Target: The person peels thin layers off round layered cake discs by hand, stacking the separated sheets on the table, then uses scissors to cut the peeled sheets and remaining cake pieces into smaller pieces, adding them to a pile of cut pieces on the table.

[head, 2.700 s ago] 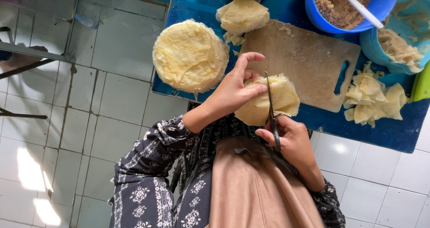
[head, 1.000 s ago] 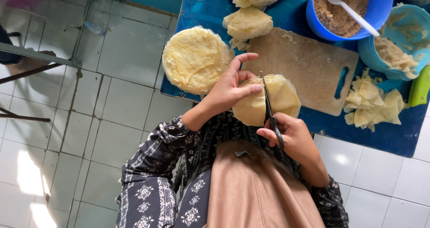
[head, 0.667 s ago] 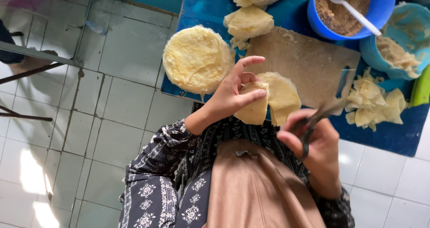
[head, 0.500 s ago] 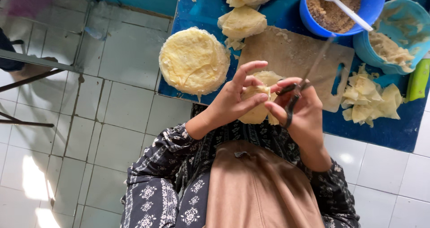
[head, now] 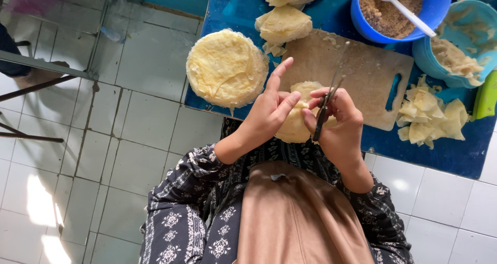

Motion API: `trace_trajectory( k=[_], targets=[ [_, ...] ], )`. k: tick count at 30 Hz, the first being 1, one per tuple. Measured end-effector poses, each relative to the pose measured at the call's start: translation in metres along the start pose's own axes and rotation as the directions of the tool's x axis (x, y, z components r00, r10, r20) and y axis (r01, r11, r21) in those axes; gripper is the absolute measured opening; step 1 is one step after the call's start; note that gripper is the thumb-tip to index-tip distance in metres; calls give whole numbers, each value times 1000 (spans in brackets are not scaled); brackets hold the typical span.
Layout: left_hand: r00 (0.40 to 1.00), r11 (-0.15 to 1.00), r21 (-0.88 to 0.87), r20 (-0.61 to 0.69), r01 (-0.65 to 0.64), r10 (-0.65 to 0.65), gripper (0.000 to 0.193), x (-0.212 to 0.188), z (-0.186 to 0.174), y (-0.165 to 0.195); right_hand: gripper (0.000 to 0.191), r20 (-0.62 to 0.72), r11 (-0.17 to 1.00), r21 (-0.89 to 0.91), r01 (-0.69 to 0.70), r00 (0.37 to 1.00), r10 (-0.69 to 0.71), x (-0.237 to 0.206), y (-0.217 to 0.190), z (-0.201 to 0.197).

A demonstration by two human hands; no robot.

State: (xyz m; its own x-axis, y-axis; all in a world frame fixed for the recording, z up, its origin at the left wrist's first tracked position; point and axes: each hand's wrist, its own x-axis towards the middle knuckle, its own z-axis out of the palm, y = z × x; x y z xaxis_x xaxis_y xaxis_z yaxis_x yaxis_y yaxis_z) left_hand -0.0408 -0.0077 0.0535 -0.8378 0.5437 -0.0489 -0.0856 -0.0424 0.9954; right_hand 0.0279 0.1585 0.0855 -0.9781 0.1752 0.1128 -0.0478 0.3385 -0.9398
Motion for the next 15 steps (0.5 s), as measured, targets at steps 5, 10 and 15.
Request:
trace_trajectory(
  k=[5,10,15],
  targets=[
    [944,910,-368,323,192,-68,70,8,-15,-6,34,-83,978,209,-17,996,35,2,-7,-7],
    [902,928,-265,409,261,-137,50,4,-24,-21,33,-192,953,303,17,980,43,8,-4,-19],
    [940,922,-282,287,265,-183,42,-1,-20,-35,34,-234,938,343,46,971,38,6,13,-25]
  ],
)
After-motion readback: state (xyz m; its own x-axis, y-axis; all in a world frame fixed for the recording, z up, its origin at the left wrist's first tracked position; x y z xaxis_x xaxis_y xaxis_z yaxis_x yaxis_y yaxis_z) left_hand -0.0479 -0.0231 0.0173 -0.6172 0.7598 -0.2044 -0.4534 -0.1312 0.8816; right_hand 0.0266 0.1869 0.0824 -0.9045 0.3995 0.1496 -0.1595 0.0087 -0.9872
